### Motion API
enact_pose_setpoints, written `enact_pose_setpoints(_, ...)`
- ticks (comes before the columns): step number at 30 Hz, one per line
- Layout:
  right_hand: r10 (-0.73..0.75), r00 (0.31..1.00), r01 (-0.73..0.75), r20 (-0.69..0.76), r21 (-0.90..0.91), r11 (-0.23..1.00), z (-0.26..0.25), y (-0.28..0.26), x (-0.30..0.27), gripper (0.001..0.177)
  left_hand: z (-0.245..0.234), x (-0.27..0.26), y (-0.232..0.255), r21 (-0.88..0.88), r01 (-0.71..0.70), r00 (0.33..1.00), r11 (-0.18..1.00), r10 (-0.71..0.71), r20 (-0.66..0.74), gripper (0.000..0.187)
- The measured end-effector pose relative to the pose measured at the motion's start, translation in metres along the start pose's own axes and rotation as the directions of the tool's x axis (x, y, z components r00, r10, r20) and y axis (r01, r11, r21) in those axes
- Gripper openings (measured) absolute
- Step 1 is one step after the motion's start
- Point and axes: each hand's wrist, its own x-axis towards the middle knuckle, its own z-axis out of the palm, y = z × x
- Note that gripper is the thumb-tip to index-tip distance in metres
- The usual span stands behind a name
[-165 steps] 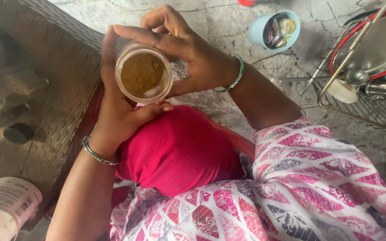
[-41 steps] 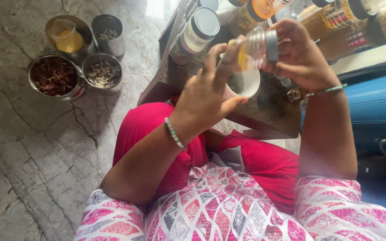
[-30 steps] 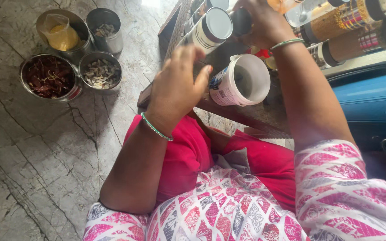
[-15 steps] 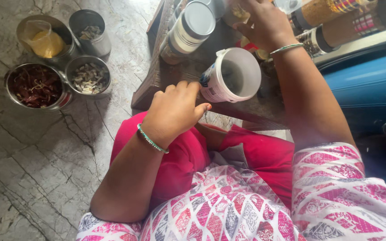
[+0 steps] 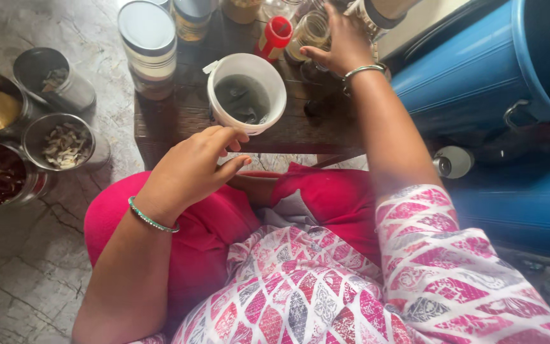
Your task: The person sits on the floor and handles multiple household containers. They wipe a metal container with a cloth, then open and close several plastic jars containing dry goods, and finally open a small red container.
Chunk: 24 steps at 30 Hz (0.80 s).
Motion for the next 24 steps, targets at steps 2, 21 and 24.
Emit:
enact_pose_setpoints(2,0.081,0.995,-0.080,-0.061,0.021,0.997,0.017,-0.006,0.005,0.110,0.003,0.007,0.005,-0.060,-0.014,0.999,0.998,0.016,0.035,0.034)
enact_pose_setpoints(21,-0.641,0.744,0.615,-0.191,0.572,0.543,-0.149,-0.165,-0.069,0.098,0.020,0.011,0.003,-0.610,-0.181,0.953,0.771,-0.015,-0.302,0.088)
enact_pose_setpoints(24,-0.334,0.942,0.203,-0.023,0.832,0.516,-0.108,-0.126,-0.023,0.082,0.017,0.008,-0.005,-0.612,-0.159,0.940,0.775,-0.070,-0.333,0.082)
